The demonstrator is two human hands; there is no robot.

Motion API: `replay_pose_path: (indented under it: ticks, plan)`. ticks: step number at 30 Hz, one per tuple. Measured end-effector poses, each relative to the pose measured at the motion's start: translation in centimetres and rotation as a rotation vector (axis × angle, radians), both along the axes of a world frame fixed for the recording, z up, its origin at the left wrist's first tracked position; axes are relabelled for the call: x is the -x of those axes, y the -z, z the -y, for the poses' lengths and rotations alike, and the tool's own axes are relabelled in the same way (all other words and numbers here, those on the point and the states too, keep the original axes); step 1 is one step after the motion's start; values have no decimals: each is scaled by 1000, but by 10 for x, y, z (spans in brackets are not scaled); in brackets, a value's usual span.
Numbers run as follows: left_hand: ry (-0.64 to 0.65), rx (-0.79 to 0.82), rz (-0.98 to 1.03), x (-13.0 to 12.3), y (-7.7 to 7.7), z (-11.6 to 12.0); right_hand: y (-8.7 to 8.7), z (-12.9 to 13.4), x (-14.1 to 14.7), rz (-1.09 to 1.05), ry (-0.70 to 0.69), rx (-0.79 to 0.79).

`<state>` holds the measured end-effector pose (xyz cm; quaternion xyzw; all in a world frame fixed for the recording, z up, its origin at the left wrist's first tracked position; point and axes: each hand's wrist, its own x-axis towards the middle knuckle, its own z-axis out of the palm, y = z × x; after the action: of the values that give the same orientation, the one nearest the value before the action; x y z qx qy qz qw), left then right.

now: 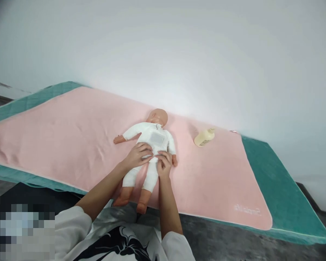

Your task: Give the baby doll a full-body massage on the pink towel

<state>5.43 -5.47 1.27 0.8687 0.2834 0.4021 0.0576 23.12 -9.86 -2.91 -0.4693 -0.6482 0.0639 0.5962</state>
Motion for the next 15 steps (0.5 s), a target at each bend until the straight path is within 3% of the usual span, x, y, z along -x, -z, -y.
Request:
replay_pose_path:
  ticks: [7, 15]
  plan:
    - [-22, 63, -42, 0, 4, -3, -1, -3, 1, -92, -100, 86]
    - [-40, 149, -93, -2, 4, -6, -3, -7, 2, -132, -121, 182]
